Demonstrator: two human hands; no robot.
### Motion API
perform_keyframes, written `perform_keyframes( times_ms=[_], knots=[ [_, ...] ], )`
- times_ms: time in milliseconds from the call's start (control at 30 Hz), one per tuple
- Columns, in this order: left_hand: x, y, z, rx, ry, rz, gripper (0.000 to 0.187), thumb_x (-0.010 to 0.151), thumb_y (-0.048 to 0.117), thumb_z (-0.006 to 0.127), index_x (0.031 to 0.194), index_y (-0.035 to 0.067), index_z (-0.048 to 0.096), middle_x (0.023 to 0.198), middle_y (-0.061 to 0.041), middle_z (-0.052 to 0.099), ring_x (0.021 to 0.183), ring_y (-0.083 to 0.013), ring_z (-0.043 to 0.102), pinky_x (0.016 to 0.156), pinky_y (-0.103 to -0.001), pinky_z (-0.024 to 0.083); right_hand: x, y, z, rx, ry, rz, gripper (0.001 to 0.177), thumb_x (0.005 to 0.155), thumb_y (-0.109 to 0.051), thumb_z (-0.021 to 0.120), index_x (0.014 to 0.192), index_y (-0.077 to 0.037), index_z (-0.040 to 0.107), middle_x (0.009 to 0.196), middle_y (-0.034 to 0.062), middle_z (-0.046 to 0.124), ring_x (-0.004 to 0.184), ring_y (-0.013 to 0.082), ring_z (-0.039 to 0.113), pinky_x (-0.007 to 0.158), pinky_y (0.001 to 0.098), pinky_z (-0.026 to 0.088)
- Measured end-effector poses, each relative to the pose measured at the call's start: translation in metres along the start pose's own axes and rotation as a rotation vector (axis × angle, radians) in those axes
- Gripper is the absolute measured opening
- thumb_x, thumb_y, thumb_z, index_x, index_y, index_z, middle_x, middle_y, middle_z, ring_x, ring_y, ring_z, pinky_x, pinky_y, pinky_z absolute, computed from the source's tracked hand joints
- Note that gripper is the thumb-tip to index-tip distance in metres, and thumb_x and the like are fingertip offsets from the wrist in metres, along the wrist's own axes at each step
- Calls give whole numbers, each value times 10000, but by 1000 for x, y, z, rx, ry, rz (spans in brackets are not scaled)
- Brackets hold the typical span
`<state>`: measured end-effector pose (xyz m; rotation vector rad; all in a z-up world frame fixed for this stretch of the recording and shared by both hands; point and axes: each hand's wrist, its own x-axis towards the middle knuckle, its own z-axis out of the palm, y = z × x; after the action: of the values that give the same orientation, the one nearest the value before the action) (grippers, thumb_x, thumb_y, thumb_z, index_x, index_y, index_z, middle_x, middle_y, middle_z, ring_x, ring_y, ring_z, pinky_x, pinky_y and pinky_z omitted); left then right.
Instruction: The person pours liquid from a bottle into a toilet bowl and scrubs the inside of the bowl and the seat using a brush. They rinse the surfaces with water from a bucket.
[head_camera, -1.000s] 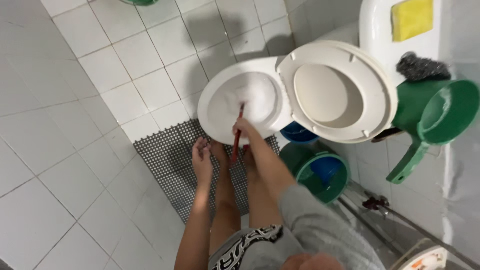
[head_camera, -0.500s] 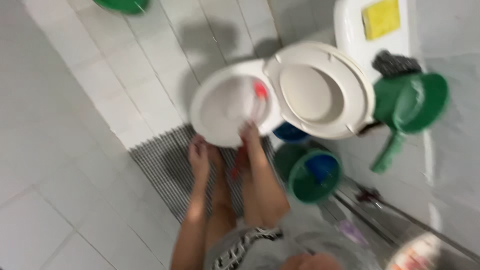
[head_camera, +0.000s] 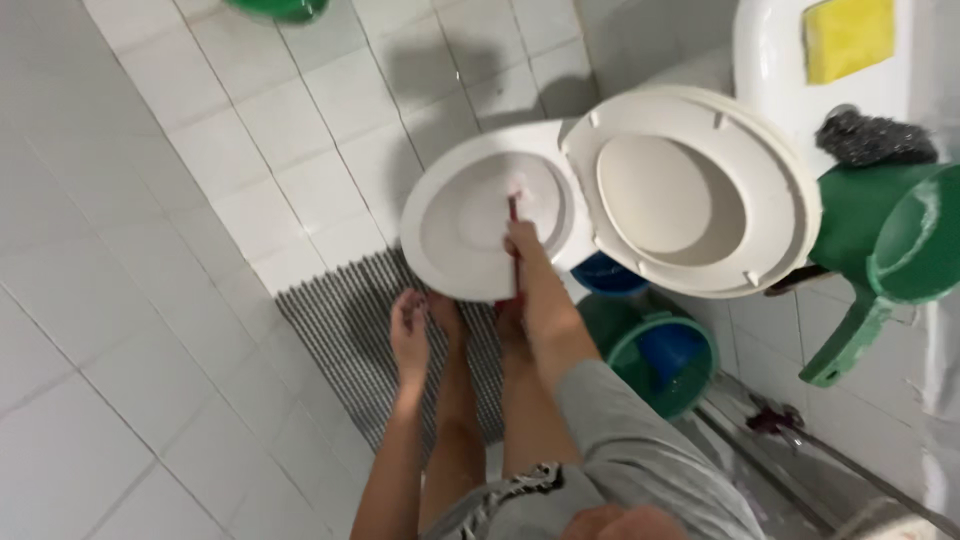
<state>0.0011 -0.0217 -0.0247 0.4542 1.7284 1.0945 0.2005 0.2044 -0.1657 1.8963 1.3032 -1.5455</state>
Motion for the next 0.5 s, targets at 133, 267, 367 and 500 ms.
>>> perform_keyframes(
  times_ms=[133,267,367,500],
  knots=[
    [-7,-1,-12,3,8,-2,421,1073,174,498,1461,10,495,1318,-124,622,1194,-216,623,1057,-344,494,-37,-18,89,-695,137,-385,167,872,-162,672,963,-50,758,866,130,701,780,278,681,671,389,522],
    [-18,6,-5,-99,12,-4,423,1068,171,505,1457,7,487,1290,-121,625,1173,-220,625,1052,-344,498,-82,14,107,-523,219,-622,173,880,-161,664,995,-56,740,864,138,700,775,284,680,669,392,523],
    [-17,20,-10,-30,28,21,412,1075,165,489,1456,7,504,1313,-122,618,1209,-226,607,1063,-346,486,-54,16,11,-551,360,-489,180,886,-160,659,1019,-61,727,863,144,698,771,288,679,668,395,524],
    [-7,33,-9,-45,109,-53,395,1069,176,491,1429,20,536,1294,-112,645,1164,-225,637,1008,-345,513,-88,1,73,-584,256,-631,192,894,-160,651,1051,-67,709,862,152,697,765,293,678,666,398,524]
  ],
)
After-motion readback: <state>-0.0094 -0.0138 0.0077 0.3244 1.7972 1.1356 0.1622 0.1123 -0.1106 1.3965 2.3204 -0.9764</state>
